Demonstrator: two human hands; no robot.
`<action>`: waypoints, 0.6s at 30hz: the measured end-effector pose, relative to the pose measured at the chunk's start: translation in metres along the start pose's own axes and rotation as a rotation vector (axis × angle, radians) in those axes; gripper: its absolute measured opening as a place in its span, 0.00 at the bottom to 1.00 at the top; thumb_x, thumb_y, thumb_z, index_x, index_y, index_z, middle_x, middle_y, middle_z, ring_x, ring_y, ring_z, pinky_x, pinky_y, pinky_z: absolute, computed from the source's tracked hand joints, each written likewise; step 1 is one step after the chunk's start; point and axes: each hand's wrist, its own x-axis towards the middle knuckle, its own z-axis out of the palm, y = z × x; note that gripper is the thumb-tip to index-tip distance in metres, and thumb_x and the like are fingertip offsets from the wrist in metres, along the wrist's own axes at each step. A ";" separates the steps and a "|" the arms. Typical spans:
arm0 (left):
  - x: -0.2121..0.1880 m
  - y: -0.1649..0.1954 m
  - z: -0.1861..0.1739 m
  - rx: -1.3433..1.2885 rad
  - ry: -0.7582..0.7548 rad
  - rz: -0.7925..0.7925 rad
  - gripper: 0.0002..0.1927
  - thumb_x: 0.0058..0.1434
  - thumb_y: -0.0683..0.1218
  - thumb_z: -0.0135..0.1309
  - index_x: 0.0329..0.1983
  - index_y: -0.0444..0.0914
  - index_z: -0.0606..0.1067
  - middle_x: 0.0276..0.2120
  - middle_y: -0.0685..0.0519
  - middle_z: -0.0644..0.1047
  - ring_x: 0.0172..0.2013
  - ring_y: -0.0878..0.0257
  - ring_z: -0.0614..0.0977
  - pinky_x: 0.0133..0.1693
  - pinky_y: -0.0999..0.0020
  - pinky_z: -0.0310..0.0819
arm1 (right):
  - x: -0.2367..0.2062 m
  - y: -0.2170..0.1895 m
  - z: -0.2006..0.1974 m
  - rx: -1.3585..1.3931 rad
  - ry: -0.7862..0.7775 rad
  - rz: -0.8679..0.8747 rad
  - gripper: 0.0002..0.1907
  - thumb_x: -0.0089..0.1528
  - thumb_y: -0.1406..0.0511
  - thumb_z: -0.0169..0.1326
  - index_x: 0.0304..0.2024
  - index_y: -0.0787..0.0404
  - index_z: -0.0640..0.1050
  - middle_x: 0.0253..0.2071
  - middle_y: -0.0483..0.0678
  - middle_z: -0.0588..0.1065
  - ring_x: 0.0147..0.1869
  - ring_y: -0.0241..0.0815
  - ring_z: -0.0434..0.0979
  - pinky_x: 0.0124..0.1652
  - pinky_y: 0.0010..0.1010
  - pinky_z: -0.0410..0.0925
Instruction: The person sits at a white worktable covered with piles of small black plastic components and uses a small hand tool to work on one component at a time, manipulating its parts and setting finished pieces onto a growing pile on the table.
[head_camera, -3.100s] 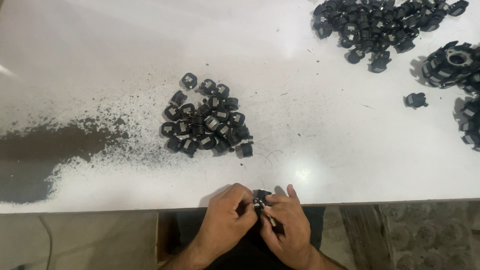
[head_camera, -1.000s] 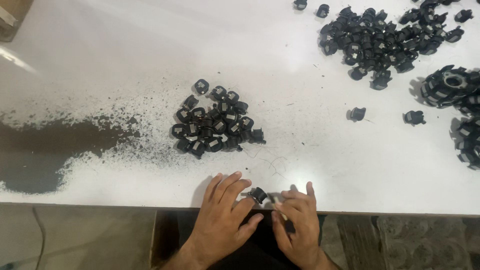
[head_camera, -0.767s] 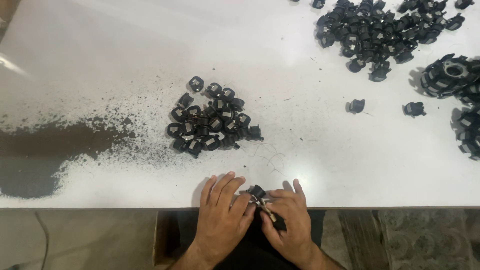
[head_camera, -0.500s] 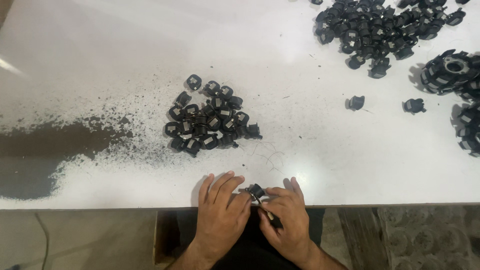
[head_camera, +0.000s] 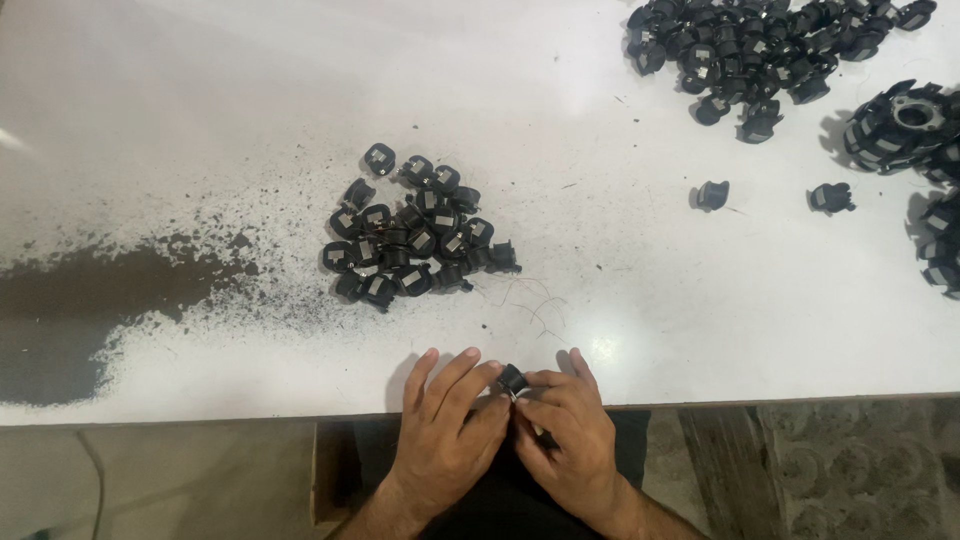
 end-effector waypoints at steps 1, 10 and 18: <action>0.000 0.000 0.001 -0.015 0.009 -0.009 0.07 0.61 0.45 0.65 0.40 0.42 0.79 0.57 0.53 0.74 0.64 0.56 0.70 0.69 0.45 0.56 | 0.000 0.001 0.000 0.001 -0.002 0.000 0.16 0.51 0.75 0.65 0.39 0.60 0.77 0.36 0.47 0.77 0.54 0.49 0.82 0.68 0.64 0.59; 0.005 -0.001 -0.004 -0.125 -0.082 -0.268 0.07 0.55 0.42 0.63 0.37 0.41 0.78 0.49 0.55 0.77 0.60 0.55 0.75 0.66 0.40 0.53 | -0.008 0.005 0.005 -0.027 0.032 -0.007 0.14 0.52 0.75 0.64 0.38 0.60 0.77 0.35 0.47 0.76 0.55 0.49 0.82 0.70 0.63 0.56; 0.006 -0.002 -0.005 -0.191 -0.088 -0.278 0.07 0.53 0.41 0.63 0.35 0.40 0.78 0.45 0.53 0.81 0.58 0.54 0.77 0.67 0.39 0.50 | -0.022 0.010 0.009 0.052 -0.032 -0.068 0.18 0.54 0.76 0.64 0.44 0.60 0.74 0.38 0.48 0.76 0.60 0.51 0.81 0.70 0.60 0.57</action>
